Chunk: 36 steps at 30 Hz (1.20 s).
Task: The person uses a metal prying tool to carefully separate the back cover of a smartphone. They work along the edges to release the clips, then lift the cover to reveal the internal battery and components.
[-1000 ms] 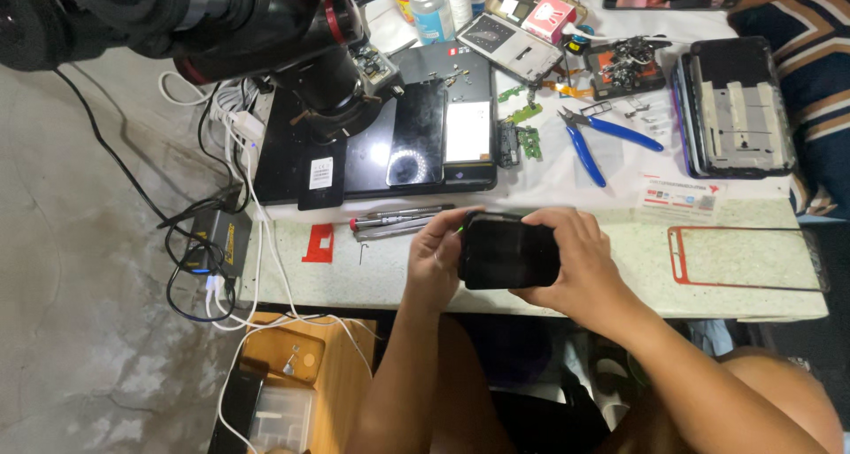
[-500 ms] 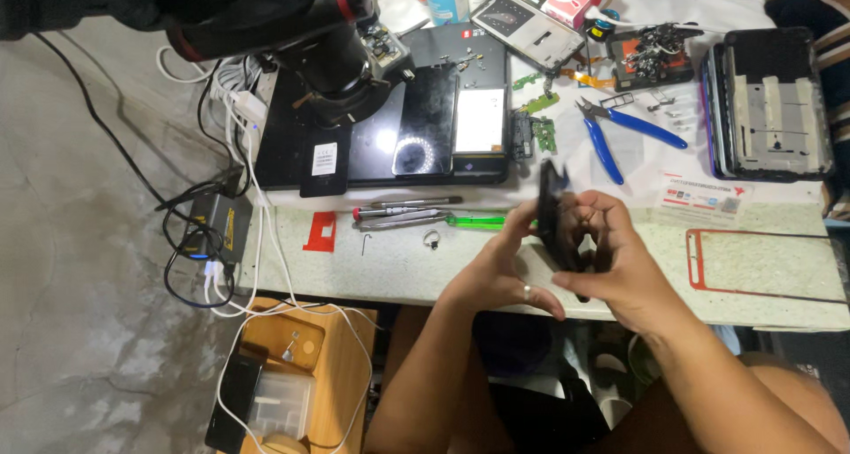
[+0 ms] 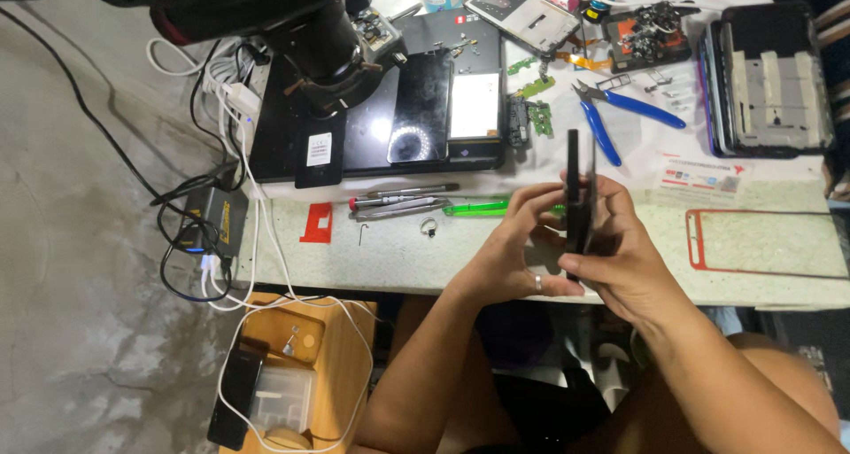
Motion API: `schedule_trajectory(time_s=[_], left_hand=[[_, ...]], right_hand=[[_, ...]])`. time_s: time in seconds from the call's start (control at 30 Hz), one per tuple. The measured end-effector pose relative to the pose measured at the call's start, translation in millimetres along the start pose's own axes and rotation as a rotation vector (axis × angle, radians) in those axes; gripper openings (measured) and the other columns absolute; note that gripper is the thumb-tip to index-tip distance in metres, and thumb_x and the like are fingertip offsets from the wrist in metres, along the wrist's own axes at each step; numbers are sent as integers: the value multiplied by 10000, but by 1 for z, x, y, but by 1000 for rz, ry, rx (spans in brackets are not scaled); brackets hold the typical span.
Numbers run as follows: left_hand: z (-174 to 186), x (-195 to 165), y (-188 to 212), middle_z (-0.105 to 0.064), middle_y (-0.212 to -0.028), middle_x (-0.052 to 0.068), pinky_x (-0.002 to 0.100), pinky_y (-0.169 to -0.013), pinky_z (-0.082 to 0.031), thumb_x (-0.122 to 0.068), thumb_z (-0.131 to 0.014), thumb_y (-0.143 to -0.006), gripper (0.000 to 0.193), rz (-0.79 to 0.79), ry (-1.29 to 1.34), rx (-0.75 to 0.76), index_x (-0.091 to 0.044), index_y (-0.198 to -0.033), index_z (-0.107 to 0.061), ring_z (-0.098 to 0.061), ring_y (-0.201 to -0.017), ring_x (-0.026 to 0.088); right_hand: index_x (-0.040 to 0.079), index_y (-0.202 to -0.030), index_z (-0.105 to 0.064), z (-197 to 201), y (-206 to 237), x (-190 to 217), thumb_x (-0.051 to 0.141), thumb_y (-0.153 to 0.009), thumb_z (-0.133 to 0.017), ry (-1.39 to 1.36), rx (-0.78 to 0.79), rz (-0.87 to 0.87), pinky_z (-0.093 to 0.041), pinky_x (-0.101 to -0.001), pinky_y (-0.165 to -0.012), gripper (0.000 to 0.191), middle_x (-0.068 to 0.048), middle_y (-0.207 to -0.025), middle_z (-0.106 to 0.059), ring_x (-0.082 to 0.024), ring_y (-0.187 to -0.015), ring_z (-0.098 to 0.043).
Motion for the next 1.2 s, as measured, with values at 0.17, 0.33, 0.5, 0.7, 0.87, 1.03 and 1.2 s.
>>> schedule_trajectory(time_s=[0.17,0.33,0.5,0.7,0.87,1.03,1.2], left_hand=[[-1,3,9,-402,-1505,95,382,-1113,-548,-194,-952,-780,1021,-167,-24,16,-82,-1573,-319,-570,-1317,241],[-4,9,17,-518,-1433,102,351,-1015,-593,-185,-933,-770,1011,-104,60,68,-103,-1580,-334,-663,-1129,198],[-7,9,28,-579,-1380,114,347,-1033,-574,-172,-917,-776,999,-46,125,79,-66,-1578,-331,-646,-1193,217],[-1,-2,38,-575,-1353,96,334,-1026,-533,-188,-915,-770,998,-90,31,46,-48,-1598,-376,-610,-1211,216],[4,-4,41,-497,-1418,80,373,-1081,-536,-184,-928,-768,976,-65,28,20,-41,-1566,-385,-572,-1272,225],[3,2,40,-480,-1448,84,427,-1170,-506,-159,-933,-747,1021,-40,60,16,-65,-1604,-385,-524,-1340,247],[0,10,40,-461,-1500,87,464,-1231,-466,-133,-934,-758,1032,-79,138,39,-96,-1608,-350,-493,-1417,257]], right_hand=[[171,-1465,-403,2,11,-6,-102,-727,-772,-97,40,42,-516,-441,-1038,868,-92,-1413,-536,-276,-1275,-580],[146,-1461,-424,1,23,-14,-75,-772,-791,-105,45,106,-483,-434,-1132,812,-48,-1513,-496,-243,-1355,-537],[123,-1451,-415,-10,31,-15,-33,-785,-812,-129,80,121,-487,-505,-1146,791,-101,-1557,-459,-316,-1354,-557],[136,-1502,-380,-21,36,-8,-1,-751,-826,-93,128,124,-496,-513,-1097,884,-127,-1610,-435,-330,-1337,-570],[10,-1511,-519,-7,36,-9,-26,-771,-831,-25,108,84,-500,-435,-1113,804,-138,-1392,-612,-263,-1286,-617],[-24,-1392,-580,11,40,-14,-74,-771,-806,72,22,53,-523,-422,-1029,663,-131,-1277,-683,-253,-1179,-660],[74,-1433,-514,9,48,-6,-49,-670,-860,245,27,157,-513,-356,-1039,847,-57,-1330,-610,-183,-1241,-604]])
Point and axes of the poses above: each hand's wrist, its own y-axis away from the middle knuckle, its own z-axis out of the back of the hand, x = y × z, the point moved 1 cm from there along -y, towards the middle knuckle
